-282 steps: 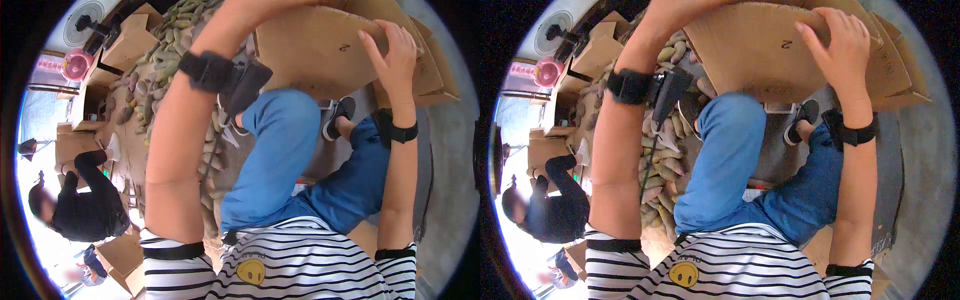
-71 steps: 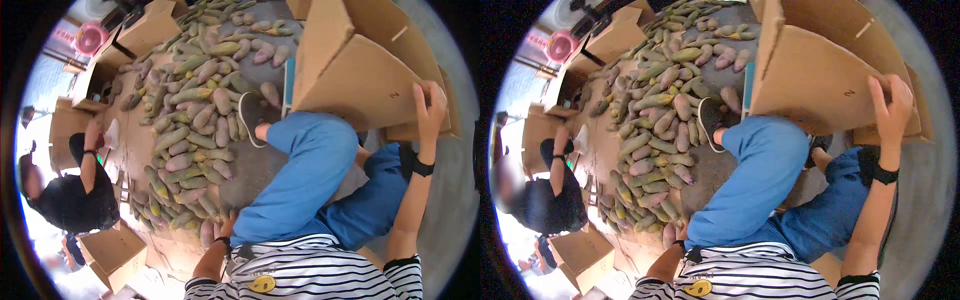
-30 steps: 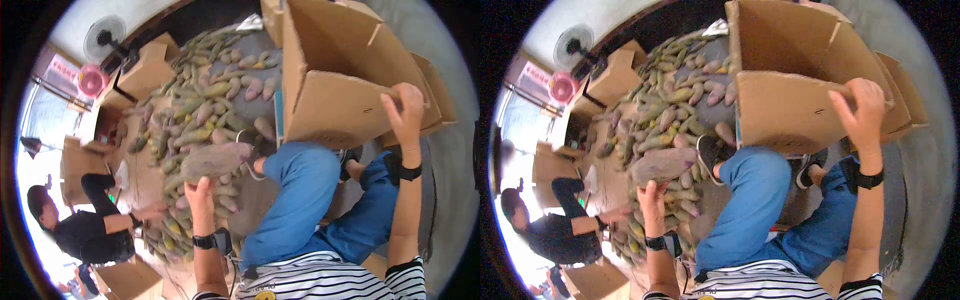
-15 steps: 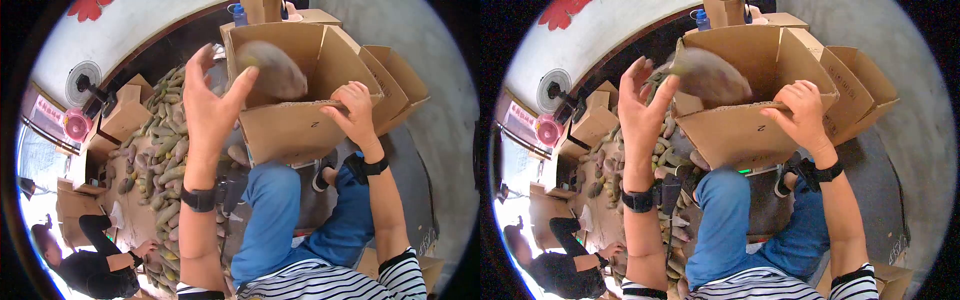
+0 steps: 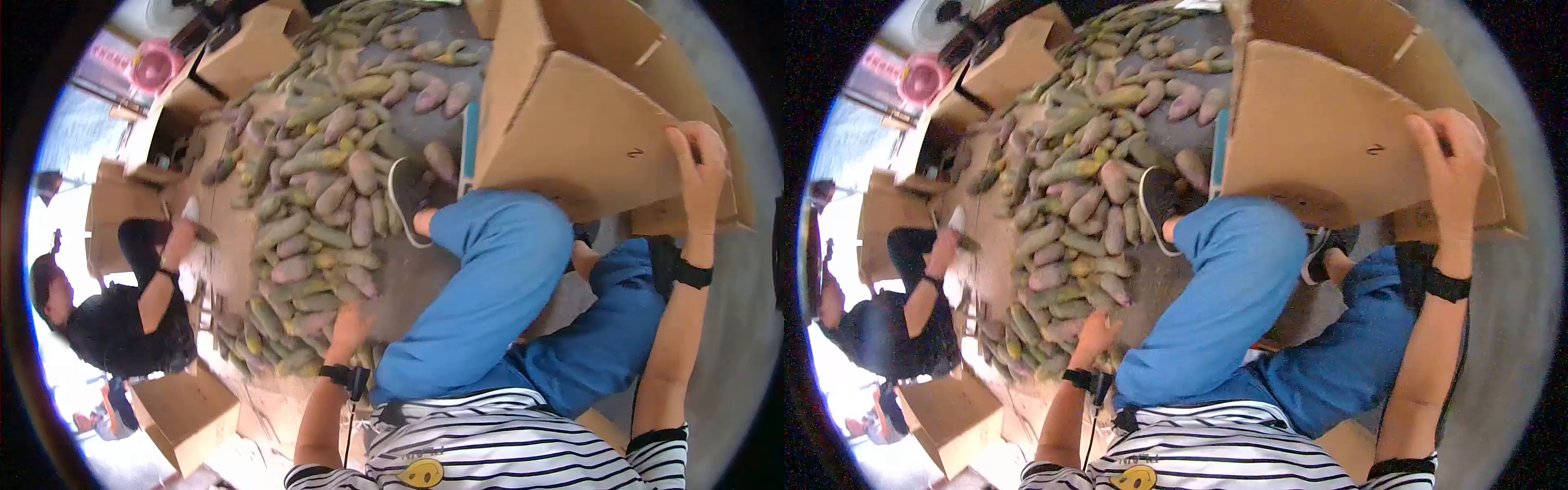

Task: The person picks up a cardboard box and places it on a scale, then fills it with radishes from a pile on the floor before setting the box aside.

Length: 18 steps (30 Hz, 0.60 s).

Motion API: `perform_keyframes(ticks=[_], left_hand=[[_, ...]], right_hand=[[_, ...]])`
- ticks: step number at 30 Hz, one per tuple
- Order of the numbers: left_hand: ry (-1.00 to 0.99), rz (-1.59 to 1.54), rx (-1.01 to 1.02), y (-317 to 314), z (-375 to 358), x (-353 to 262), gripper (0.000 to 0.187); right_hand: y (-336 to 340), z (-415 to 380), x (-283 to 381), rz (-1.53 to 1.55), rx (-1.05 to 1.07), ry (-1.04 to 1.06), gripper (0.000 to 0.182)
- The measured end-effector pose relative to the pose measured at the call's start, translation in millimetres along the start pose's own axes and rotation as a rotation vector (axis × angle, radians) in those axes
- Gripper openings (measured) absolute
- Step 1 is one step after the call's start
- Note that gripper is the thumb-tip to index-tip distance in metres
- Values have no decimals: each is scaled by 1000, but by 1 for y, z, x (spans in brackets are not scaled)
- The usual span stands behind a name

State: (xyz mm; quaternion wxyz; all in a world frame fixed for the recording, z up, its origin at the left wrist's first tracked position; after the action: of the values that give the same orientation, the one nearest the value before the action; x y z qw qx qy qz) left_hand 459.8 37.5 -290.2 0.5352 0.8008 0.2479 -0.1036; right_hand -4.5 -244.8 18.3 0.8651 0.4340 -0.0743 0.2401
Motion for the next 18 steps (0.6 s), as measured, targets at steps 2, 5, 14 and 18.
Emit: perform_keyframes(ticks=[2, 5, 14, 18], left_hand=[[164, 57, 98, -24, -39, 15, 54], [422, 91, 180, -49, -77, 40, 55], [405, 280, -386, -43, -76, 105, 55], [215, 562, -417, -11, -34, 131, 47]], right_hand=[[-3, 3, -2, -93, 11, -66, 21], [-8, 0, -28, -67, -25, -170, 22], [-1, -6, -51, -134, 63, -120, 31], [2, -1, -64, -167, 59, -141, 33]])
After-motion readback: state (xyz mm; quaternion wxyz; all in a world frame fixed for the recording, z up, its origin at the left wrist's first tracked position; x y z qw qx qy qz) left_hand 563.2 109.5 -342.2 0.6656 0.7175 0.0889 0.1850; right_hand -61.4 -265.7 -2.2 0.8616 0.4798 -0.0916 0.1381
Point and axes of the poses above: each hand's wrist, its own z-axis towards the middle knuckle, its own y-axis out of the back of the hand, x = y × z, the point moved 1 cm from there along z, towards the middle knuckle, and after that the axes turned 9 degrees about -y, right-handed, at the moved point
